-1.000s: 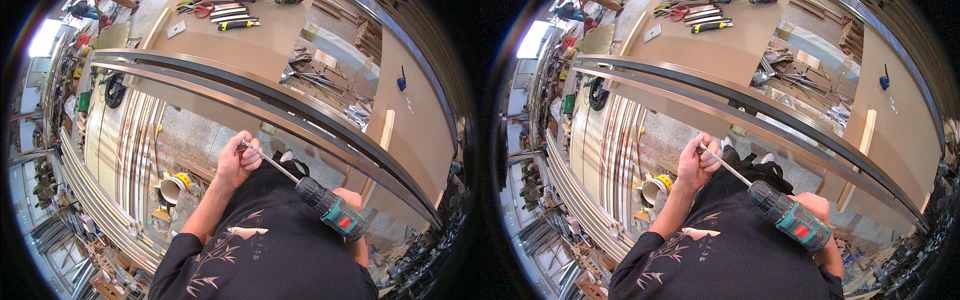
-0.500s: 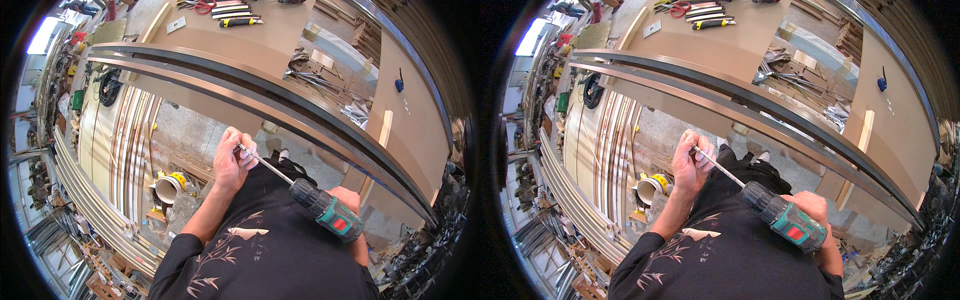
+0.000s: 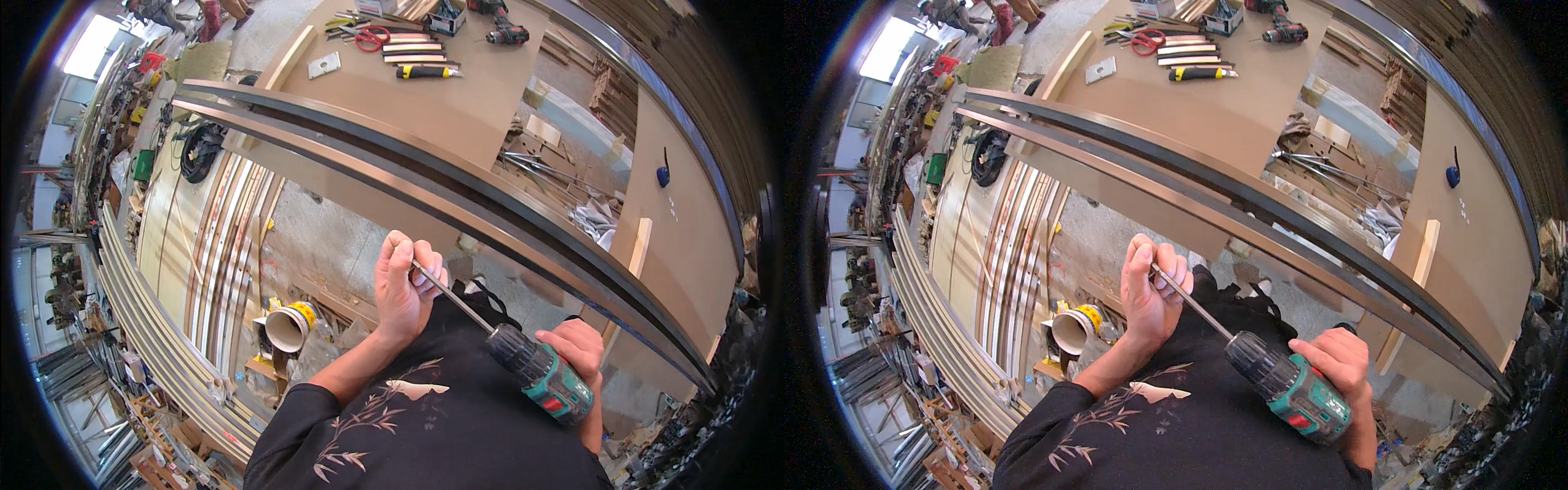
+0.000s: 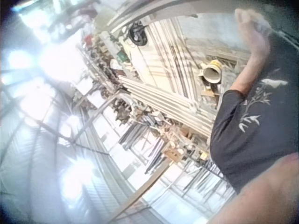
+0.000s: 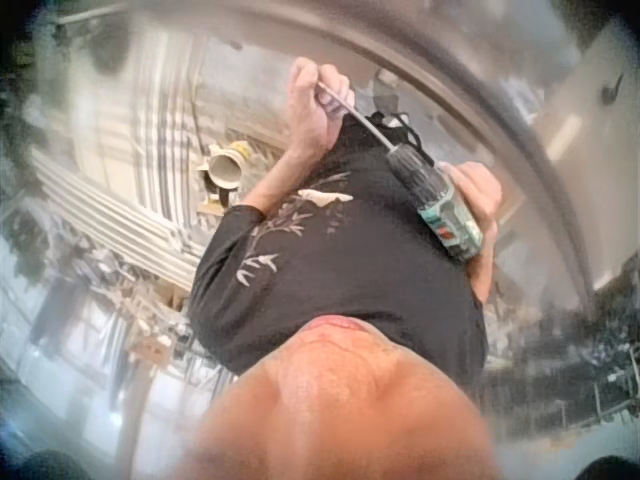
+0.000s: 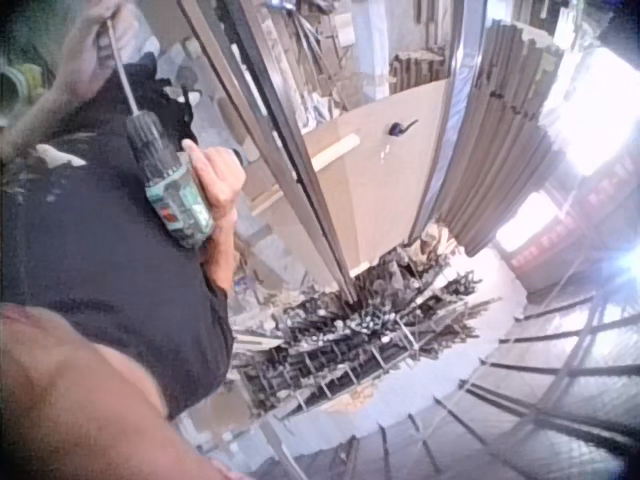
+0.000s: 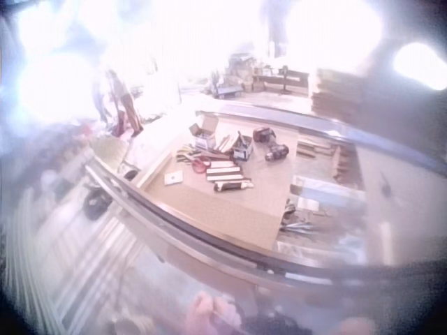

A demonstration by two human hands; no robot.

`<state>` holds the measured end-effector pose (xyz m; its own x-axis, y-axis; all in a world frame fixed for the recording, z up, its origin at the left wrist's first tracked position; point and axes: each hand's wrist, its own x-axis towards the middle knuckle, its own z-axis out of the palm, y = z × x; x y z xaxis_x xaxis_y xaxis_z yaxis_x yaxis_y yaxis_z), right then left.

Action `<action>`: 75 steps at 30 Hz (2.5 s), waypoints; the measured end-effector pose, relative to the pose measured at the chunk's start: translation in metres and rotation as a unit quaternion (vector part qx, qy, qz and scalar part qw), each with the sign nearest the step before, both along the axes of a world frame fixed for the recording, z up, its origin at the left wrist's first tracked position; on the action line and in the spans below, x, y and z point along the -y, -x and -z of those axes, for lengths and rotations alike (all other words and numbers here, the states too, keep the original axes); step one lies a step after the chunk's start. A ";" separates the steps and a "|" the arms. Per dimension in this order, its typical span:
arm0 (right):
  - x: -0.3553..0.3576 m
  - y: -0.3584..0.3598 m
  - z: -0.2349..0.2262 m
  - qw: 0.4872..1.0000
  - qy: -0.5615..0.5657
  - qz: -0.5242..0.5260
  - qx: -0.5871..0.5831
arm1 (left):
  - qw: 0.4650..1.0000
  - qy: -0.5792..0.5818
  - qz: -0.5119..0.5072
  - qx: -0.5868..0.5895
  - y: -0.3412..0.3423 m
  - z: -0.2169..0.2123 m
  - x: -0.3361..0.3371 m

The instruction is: The person assembles a wooden cabinet by attaching a metal trim strip using a cordless drill and screws. They then use an angle grinder to smooth the trim, generating sparks, and finally put on gloves to wipe the surface.

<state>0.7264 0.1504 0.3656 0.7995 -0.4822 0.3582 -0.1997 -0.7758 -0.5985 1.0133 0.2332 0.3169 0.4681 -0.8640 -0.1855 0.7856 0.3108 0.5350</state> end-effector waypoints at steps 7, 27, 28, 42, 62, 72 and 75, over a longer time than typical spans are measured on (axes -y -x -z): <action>-0.005 -0.048 -0.003 0.986 0.019 0.138 0.093 | 0.992 0.063 0.095 -0.050 -0.033 -0.053 0.074; 0.049 0.079 -0.038 0.873 -0.067 0.381 0.297 | 0.288 -0.301 0.359 0.835 -0.219 0.194 0.357; 0.052 0.084 -0.037 0.872 -0.071 0.383 0.297 | 0.331 -0.267 0.332 0.842 -0.225 0.170 0.360; 0.084 0.118 -0.044 0.895 -0.064 0.334 0.290 | 0.513 -0.156 0.053 0.842 -0.302 -0.005 0.070; 0.097 0.071 -0.036 0.899 -0.182 0.250 0.311 | 0.708 -0.188 -0.348 0.585 -0.276 0.058 0.072; 0.091 0.070 -0.061 0.925 -0.174 0.284 0.181 | 0.757 -0.513 -0.206 0.349 -0.279 0.230 -0.177; 0.088 0.067 -0.064 0.933 -0.177 0.290 0.115 | 0.678 -0.664 -0.062 0.311 -0.239 0.219 -0.158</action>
<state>0.6598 0.0627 0.4296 0.2885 -0.9307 0.2250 -0.3587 -0.3229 -0.8758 1.2527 0.3910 0.0977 0.8661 -0.0759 -0.4940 0.2923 -0.7247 0.6239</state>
